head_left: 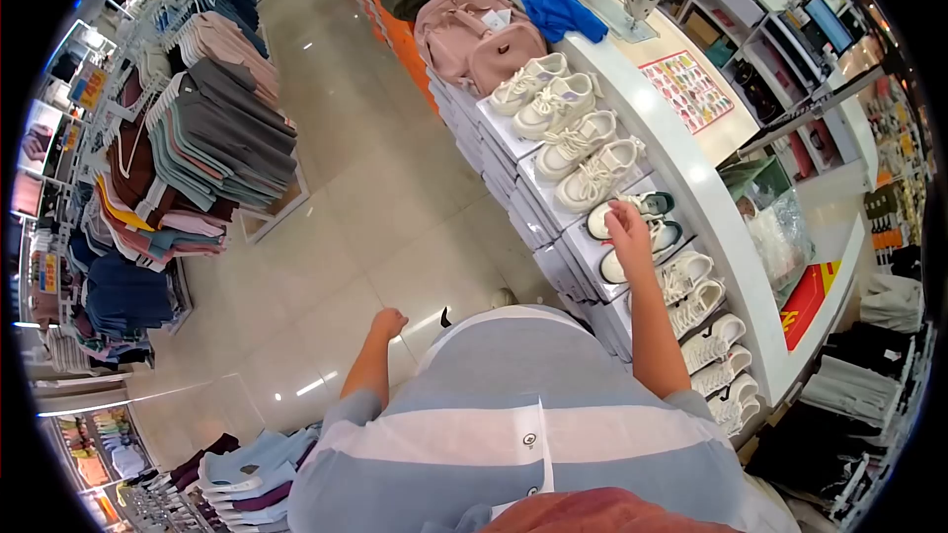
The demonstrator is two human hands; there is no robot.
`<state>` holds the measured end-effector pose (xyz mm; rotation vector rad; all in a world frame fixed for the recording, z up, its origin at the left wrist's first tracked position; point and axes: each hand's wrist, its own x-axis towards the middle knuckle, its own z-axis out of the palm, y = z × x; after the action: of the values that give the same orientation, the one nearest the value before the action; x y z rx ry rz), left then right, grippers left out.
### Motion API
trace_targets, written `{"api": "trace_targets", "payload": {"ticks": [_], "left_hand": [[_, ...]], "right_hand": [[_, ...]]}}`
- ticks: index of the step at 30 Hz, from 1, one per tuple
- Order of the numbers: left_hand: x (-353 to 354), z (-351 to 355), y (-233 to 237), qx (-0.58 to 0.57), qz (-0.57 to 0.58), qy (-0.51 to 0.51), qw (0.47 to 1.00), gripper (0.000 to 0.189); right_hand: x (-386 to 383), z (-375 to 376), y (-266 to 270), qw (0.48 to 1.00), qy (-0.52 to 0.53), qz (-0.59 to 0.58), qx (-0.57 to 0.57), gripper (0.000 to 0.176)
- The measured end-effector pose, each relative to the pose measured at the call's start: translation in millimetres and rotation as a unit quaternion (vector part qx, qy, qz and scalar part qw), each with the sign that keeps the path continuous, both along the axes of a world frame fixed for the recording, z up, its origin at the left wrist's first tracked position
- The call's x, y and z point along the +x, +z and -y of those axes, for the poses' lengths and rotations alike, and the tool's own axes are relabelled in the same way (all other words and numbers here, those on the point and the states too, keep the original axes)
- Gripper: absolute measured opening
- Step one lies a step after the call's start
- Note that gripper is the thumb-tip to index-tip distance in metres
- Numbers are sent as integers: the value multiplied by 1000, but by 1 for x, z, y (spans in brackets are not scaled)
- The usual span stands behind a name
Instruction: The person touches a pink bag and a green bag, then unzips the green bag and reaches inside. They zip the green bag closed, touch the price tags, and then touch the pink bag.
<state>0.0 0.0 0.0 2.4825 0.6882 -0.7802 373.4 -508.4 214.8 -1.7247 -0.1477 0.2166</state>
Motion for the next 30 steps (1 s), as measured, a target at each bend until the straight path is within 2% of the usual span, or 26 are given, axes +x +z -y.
{"api": "trace_targets", "payload": {"ticks": [2, 3, 5, 6, 9, 12, 15, 16, 19, 22, 25, 26, 30], "left_hand": [[-23, 26, 9, -62, -29, 96, 993, 42], [-7, -37, 17, -49, -4, 122, 991, 40], [-22, -16, 1, -86, 13, 177, 980, 35], [-21, 2, 8, -128, 6, 226, 966, 30], [-9, 28, 34, -118, 10, 237, 964, 28], [-12, 27, 27, -171, 53, 221, 959, 29], [-9, 15, 19, -143, 40, 223, 964, 28], [-6, 7, 15, -120, 20, 175, 977, 31], [4, -16, 7, -116, 5, 166, 979, 34], [24, -39, 17, -112, -13, 188, 976, 35], [64, -67, 29, -130, -14, 199, 971, 35], [80, -79, 32, -117, -20, 169, 978, 35], [144, -136, 31, -123, 19, 140, 982, 31]], "right_hand": [[9, 1, 29, 996, -12, 6, -92, 42], [42, -56, 4, 991, -21, 109, -81, 44], [60, -58, 13, 972, -28, 166, -163, 47], [72, -58, 12, 964, -27, 186, -189, 47], [104, -73, 5, 939, -32, 245, -238, 50], [128, -91, 2, 922, -34, 283, -263, 55], [152, -109, -13, 905, -37, 318, -280, 56], [159, -114, -20, 913, -35, 305, -267, 56], [179, -124, -33, 895, -36, 303, -326, 44], [205, -127, -36, 910, -60, 212, -350, 30], [229, -135, -28, 914, -79, 169, -359, 24], [234, -141, -27, 895, -108, 212, -376, 22], [264, -179, -22, 910, -161, 242, -296, 19]]}}
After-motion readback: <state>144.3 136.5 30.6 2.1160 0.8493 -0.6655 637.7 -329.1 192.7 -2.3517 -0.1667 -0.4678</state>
